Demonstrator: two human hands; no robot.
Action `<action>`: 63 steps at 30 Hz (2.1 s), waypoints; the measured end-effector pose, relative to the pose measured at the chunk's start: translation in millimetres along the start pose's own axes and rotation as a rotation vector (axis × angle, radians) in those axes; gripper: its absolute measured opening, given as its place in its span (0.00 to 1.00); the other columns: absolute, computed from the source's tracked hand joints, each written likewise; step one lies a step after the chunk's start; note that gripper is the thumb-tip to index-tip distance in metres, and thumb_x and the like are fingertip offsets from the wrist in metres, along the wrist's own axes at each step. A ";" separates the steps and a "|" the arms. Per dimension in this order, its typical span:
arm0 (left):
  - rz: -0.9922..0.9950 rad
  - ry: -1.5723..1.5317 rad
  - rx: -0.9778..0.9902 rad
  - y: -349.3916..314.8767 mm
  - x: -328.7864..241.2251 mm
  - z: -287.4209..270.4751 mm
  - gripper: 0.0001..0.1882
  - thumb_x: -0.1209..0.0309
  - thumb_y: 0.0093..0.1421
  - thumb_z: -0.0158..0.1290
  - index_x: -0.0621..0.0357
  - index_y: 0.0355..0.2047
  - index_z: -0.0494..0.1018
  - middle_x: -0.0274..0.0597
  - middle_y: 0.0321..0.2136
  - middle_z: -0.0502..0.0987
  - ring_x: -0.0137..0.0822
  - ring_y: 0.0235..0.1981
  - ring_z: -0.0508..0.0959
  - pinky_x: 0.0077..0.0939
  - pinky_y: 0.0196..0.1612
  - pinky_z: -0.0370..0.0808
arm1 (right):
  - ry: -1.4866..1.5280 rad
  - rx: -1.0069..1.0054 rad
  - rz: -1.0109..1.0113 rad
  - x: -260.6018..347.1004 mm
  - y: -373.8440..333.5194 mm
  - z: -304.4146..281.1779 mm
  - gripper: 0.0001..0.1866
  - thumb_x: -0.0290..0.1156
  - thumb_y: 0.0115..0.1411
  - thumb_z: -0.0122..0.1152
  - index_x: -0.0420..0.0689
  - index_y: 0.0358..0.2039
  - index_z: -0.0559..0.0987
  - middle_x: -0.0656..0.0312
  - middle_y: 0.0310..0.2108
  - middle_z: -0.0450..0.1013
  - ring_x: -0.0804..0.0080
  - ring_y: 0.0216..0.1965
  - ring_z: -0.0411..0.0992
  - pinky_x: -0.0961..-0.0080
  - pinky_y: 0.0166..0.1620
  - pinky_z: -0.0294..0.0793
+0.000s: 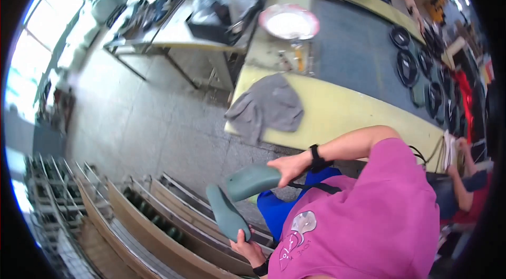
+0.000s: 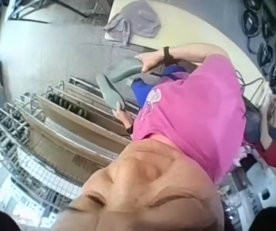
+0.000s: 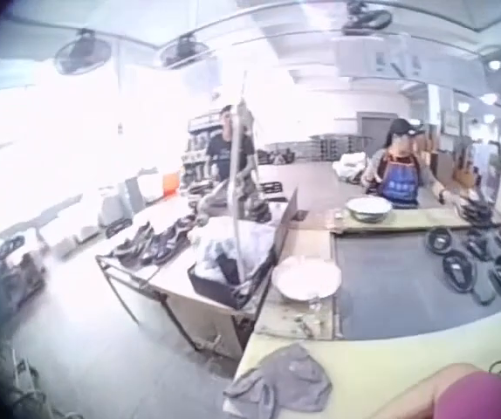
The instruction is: Applying adhesive to the bottom of shoe lasts in a factory.
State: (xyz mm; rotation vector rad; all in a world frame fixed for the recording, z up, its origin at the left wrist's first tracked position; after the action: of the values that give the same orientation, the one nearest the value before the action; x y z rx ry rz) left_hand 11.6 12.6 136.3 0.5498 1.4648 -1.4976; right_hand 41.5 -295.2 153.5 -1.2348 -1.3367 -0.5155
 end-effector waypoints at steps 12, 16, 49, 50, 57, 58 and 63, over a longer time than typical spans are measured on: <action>0.251 0.482 0.614 -126.9 -91.8 262.7 0.22 0.62 0.48 0.53 0.70 0.37 0.68 0.50 0.24 0.73 0.41 0.20 0.75 0.28 0.19 0.70 | -0.900 -0.558 -0.354 -154.0 -241.6 -181.3 0.30 0.20 0.35 0.61 0.37 0.43 0.66 0.50 0.46 0.65 0.55 0.52 0.62 0.65 0.55 0.61; 0.019 0.505 0.888 -134.3 -95.0 331.4 0.23 0.63 0.48 0.53 0.74 0.35 0.68 0.54 0.26 0.74 0.43 0.20 0.75 0.29 0.21 0.72 | -0.896 -0.660 -0.220 -132.2 -266.3 -182.0 0.35 0.21 0.36 0.61 0.37 0.50 0.63 0.50 0.51 0.61 0.55 0.57 0.58 0.64 0.59 0.56; 0.803 0.748 0.682 -111.8 108.5 301.1 0.16 0.68 0.55 0.52 0.63 0.42 0.68 0.50 0.29 0.76 0.48 0.30 0.77 0.36 0.35 0.74 | 0.264 -1.045 0.300 -146.6 -386.4 -117.1 0.14 0.34 0.65 0.44 0.37 0.31 0.73 0.59 0.19 0.72 0.76 0.17 0.69 0.83 0.21 0.69; 0.769 0.719 0.547 -95.2 90.8 274.5 0.13 0.70 0.54 0.51 0.63 0.39 0.70 0.50 0.29 0.76 0.46 0.30 0.77 0.35 0.34 0.74 | 0.250 -1.020 0.309 -125.4 -378.4 -123.9 0.14 0.34 0.65 0.44 0.37 0.31 0.73 0.59 0.19 0.72 0.76 0.17 0.69 0.83 0.21 0.69; 0.343 0.830 -0.498 4.1 122.4 -49.5 0.17 0.68 0.51 0.52 0.64 0.40 0.71 0.54 0.32 0.75 0.46 0.36 0.77 0.33 0.41 0.72 | 0.122 -0.588 0.046 34.3 -232.8 -70.2 0.08 0.26 0.62 0.48 0.35 0.32 0.74 0.60 0.21 0.73 0.77 0.22 0.72 0.83 0.26 0.71; 0.241 0.731 -0.586 2.4 137.1 -91.0 0.21 0.66 0.51 0.53 0.68 0.43 0.68 0.59 0.36 0.74 0.49 0.41 0.75 0.35 0.45 0.70 | 0.119 -0.448 0.031 41.3 -202.7 -56.4 0.08 0.24 0.61 0.49 0.35 0.32 0.75 0.59 0.22 0.74 0.77 0.23 0.73 0.82 0.28 0.72; -0.087 0.908 -1.193 -64.9 199.4 -262.9 0.32 0.62 0.50 0.56 0.72 0.50 0.62 0.64 0.53 0.62 0.54 0.55 0.62 0.45 0.58 0.57 | -0.139 0.188 -0.172 68.0 1.6 60.8 0.08 0.28 0.57 0.55 0.36 0.35 0.75 0.56 0.25 0.75 0.75 0.27 0.75 0.78 0.31 0.72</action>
State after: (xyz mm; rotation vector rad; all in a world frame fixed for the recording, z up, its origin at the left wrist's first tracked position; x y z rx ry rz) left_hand -210.0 189.0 -45.0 0.3877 2.7212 -0.1369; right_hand 33.0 -217.9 201.2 -1.0216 -1.5809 -0.4195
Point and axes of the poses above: each hand's wrist, its own y-axis towards the middle knuckle, its own z-axis out of the palm, x = y × z, the point moved 1 cm from there along y, towards the middle knuckle
